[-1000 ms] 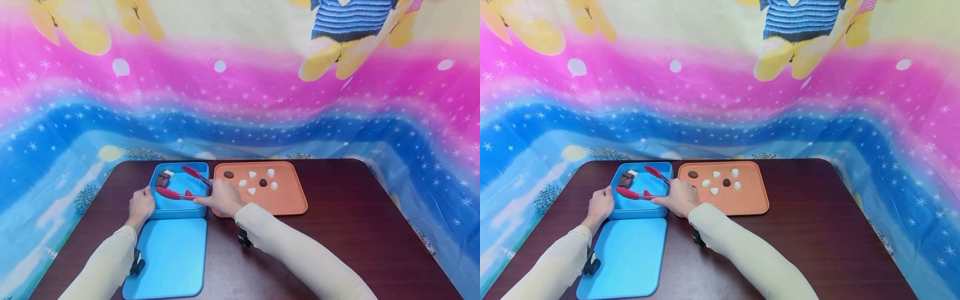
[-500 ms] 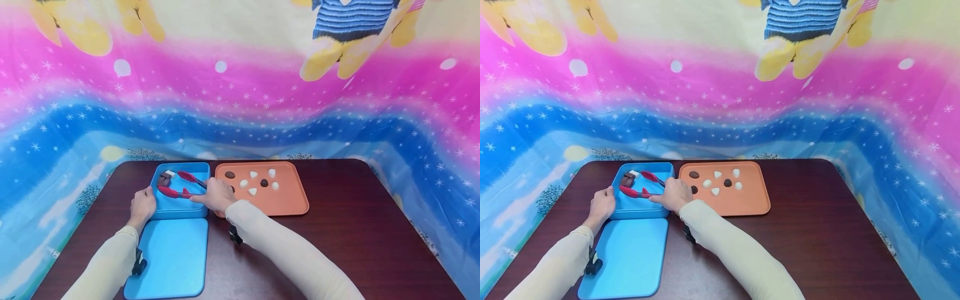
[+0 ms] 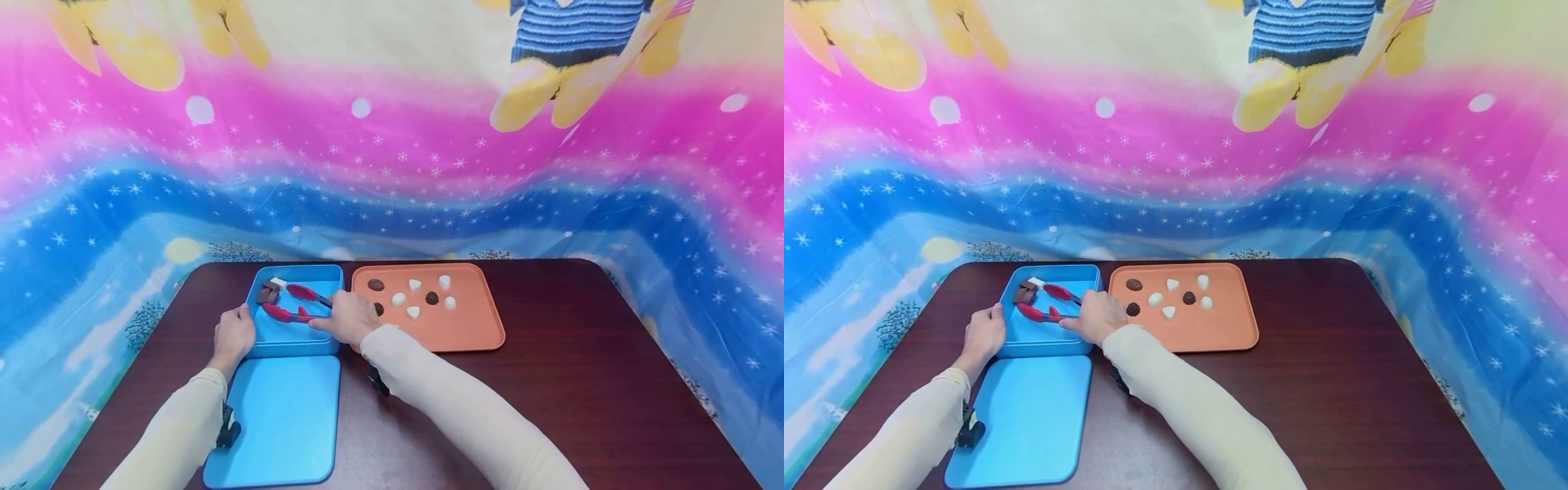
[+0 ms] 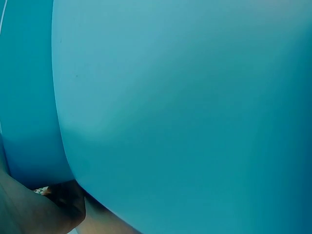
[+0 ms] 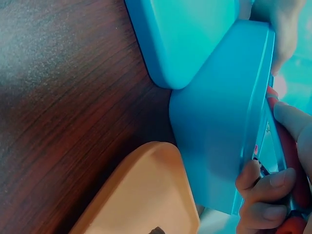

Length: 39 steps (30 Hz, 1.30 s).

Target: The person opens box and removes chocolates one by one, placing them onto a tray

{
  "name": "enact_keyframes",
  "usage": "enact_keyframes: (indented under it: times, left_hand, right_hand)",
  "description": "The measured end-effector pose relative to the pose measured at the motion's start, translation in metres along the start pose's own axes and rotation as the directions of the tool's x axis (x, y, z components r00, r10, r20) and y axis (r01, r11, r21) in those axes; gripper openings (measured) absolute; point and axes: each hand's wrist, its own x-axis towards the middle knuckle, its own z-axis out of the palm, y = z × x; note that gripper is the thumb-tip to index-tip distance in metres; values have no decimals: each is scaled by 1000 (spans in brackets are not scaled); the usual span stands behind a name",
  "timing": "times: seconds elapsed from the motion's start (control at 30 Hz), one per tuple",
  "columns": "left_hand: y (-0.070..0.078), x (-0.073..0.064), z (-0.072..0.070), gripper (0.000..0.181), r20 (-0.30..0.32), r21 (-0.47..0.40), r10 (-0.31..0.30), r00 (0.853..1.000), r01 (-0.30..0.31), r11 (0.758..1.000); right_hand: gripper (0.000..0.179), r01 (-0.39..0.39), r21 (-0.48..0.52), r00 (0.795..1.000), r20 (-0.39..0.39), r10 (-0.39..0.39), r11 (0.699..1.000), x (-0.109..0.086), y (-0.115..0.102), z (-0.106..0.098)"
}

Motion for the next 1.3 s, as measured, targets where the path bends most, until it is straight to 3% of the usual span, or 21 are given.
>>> enact_keyframes:
  times: [0.33,0.57,0.87,1.07,1.3]
  left_hand:
    - [1,-1,-1,53,13,-3,-3,1000,3,1000]
    - [3,-1,0,51,6,-2,-6,1000,6,1000]
    - [2,-2,3,51,12,-2,2,1000,-2,1000]
    - [1,-4,3,53,30,-38,-28,999,29,999]
    - [-1,-3,1,55,13,-21,-9,1000,9,1000]
  right_hand:
    - [44,34,-120,999,0,-35,992,2,-10,0]
    - [42,22,-150,1000,8,-21,988,2,-20,4]
    - [36,-17,-126,1000,2,17,992,2,-20,8]
    - [34,5,-105,1000,-12,-7,994,2,-16,8]
    - [32,63,-80,998,-20,-65,995,-6,-12,0]
